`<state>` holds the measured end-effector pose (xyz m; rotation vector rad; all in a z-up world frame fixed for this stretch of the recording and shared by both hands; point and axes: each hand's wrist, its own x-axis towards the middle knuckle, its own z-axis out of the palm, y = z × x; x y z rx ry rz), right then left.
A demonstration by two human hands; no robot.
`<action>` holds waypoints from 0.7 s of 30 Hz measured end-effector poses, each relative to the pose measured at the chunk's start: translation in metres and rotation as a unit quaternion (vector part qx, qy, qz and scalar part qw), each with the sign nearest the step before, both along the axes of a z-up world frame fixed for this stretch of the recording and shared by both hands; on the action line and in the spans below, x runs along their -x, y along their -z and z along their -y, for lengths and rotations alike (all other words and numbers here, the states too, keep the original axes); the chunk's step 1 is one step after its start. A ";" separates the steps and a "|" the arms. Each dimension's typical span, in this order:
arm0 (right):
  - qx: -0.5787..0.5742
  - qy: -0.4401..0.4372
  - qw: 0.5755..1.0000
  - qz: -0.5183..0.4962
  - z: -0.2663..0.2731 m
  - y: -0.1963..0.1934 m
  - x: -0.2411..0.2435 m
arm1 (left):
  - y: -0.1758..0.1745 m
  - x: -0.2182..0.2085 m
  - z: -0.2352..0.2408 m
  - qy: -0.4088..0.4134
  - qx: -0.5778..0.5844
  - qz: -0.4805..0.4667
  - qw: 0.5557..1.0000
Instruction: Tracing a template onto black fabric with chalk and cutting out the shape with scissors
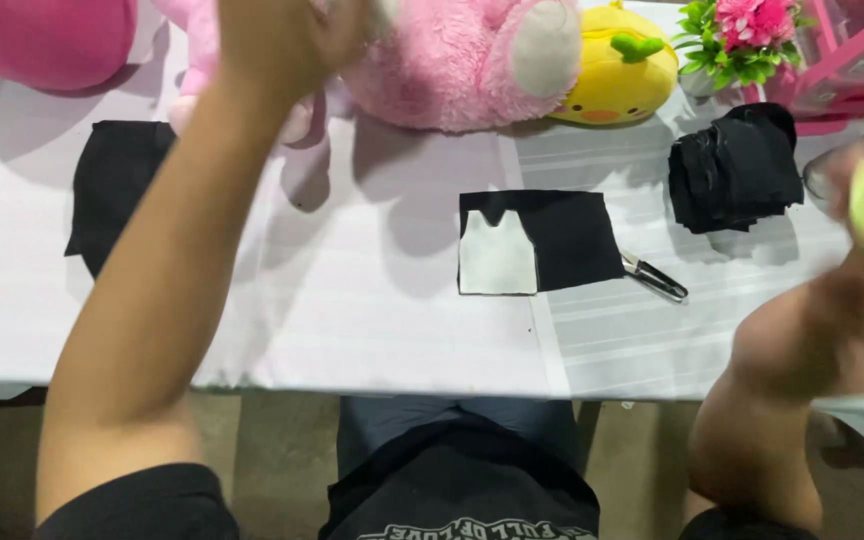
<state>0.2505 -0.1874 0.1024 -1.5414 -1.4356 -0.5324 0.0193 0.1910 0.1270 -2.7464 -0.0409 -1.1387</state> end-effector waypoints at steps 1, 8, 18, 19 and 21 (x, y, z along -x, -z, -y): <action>-0.075 -0.134 0.988 -0.004 0.009 0.019 -0.004 | 0.013 -0.003 0.031 0.033 -0.033 0.015 0.999; 0.675 0.178 0.714 0.051 -0.014 0.004 -0.012 | 0.119 -0.030 0.108 0.080 0.179 -0.220 0.956; 0.128 -0.186 0.974 0.027 -0.118 0.086 -0.024 | 0.153 -0.053 0.097 0.081 0.280 -0.224 0.930; 0.145 -0.205 0.968 0.006 -0.122 0.091 -0.023 | 0.154 -0.051 0.099 0.061 0.300 -0.225 0.925; 0.164 -0.220 0.962 -0.015 -0.129 0.099 -0.022 | 0.155 -0.048 0.103 0.045 0.321 -0.226 0.919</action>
